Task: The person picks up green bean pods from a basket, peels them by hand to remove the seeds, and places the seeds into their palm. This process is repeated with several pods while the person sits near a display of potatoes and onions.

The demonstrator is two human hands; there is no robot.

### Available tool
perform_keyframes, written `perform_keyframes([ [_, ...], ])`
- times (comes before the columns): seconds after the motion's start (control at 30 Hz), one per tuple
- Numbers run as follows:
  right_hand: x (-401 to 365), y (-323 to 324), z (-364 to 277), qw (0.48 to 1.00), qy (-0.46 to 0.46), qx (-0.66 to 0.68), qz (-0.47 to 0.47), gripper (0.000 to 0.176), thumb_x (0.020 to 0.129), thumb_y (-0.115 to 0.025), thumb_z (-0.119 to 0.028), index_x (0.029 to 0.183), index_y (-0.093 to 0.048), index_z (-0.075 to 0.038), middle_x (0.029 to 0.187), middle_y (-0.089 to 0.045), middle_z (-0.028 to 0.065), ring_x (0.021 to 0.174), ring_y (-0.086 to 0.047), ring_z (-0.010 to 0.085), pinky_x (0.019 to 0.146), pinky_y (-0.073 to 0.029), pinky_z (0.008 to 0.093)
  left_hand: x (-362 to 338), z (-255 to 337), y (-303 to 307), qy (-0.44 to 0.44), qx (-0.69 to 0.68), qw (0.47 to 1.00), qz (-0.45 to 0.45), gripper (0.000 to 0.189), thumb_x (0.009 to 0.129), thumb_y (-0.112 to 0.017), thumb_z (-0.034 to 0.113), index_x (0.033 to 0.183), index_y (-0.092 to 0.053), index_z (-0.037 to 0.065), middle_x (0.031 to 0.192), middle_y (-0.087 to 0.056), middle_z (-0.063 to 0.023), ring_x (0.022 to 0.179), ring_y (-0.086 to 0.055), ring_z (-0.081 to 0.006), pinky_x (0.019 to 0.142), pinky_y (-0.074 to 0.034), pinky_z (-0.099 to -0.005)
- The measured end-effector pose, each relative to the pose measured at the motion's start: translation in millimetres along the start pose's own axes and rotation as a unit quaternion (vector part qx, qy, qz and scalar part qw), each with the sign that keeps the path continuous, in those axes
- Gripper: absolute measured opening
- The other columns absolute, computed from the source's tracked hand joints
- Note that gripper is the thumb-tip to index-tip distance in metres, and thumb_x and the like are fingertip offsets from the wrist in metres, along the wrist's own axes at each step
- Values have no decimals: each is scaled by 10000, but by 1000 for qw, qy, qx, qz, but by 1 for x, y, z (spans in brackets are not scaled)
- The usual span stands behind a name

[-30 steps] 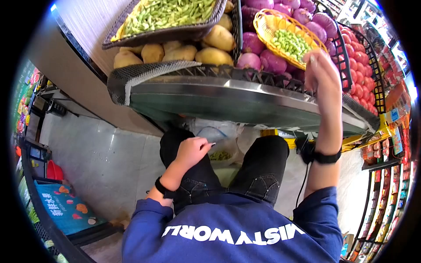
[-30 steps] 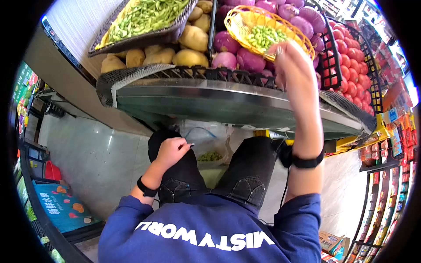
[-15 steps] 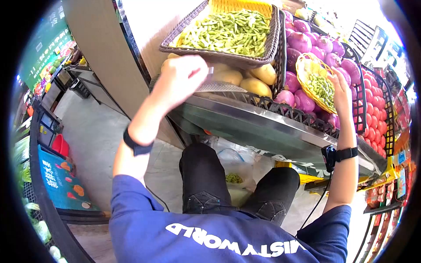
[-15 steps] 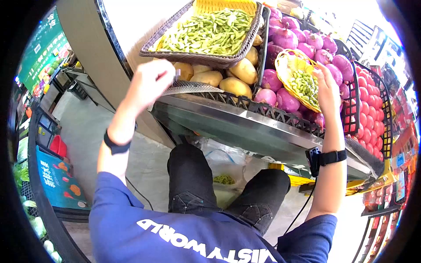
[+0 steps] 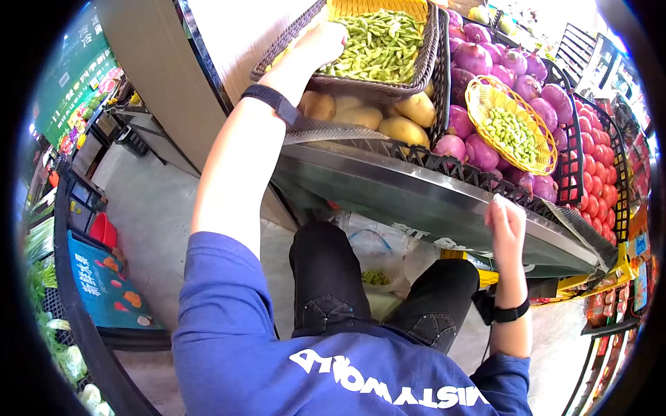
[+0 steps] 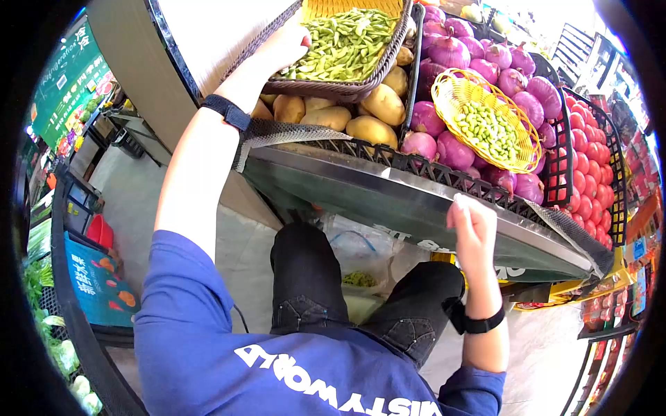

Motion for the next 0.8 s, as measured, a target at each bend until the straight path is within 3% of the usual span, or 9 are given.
perform_keyframes([
  [0.17,-25,-49,14,989,-88,113,-46,370,873,-423,-216,561,-456,-20,528,-392,-25,515,-330,63,485,-256,229,-12,2,29,-6,-50,997,55,132,758,-519,78,873,-554,25,805,-607,-139,732,-595,-238,662,-468,-308],
  [0.23,-33,-73,22,977,-115,165,-75,355,884,-403,-247,612,-489,-36,530,-367,-48,514,-314,47,480,-247,214,-40,36,66,-50,-377,915,134,123,795,-520,73,889,-539,-5,811,-611,-112,734,-595,-176,660,-475,-266],
  [0.3,-39,-101,14,951,-140,249,-123,341,900,-375,-302,729,-512,-40,534,-337,-55,504,-287,41,471,-236,205,-91,97,56,-56,-602,796,36,107,810,-527,55,891,-528,-14,824,-607,-94,734,-584,-131,670,-476,-246],
  [0.43,-57,-145,2,910,-120,347,-190,378,912,-353,-364,806,-498,-32,525,-336,-50,488,-286,43,459,-239,196,-219,176,-37,19,-626,731,-270,54,778,-555,-4,825,-529,5,792,-568,-58,738,-567,-121,688,-458,-236],
  [0.5,-75,-166,24,894,-166,350,-226,395,911,-366,-360,724,-497,-38,511,-322,-51,470,-279,50,445,-236,199,-255,169,-59,50,-542,803,-244,79,759,-556,-37,827,-536,-3,762,-538,-39,720,-535,-103,660,-440,-224],
  [0.57,-83,-172,37,885,-179,373,-215,411,909,-377,-358,648,-476,-56,501,-336,-46,455,-280,52,430,-231,202,-274,168,-58,40,-551,810,-198,99,732,-564,-57,818,-554,-10,752,-523,-28,705,-512,-101,643,-425,-219],
  [0.67,-110,-191,51,755,-319,520,-241,373,896,-424,-319,608,-453,-83,495,-386,-31,430,-298,53,401,-229,209,-288,177,-47,-41,-463,870,-163,150,698,-578,-74,826,-577,5,825,-546,-39,763,-541,-108,630,-449,-238],
  [0.73,-111,-190,58,801,-284,471,-236,362,889,-439,-296,597,-455,-82,494,-386,-33,429,-299,50,399,-230,207,-297,181,-47,-49,-465,869,-160,165,702,-580,-68,850,-572,5,837,-553,-43,786,-548,-107,634,-458,-245],
  [0.8,-105,-181,57,873,-241,355,-233,345,871,-465,-226,564,-457,-69,489,-403,-37,434,-320,40,406,-245,201,-313,170,-72,88,-484,835,-245,181,730,-585,-35,903,-547,2,836,-565,-46,796,-558,-104,651,-471,-252],
])
Point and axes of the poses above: each hand's wrist, its own x-axis towards the middle knuckle, its own y-axis out of the back of the hand, z = x × y, the point moved 10 cm from there along x, towards the middle knuckle
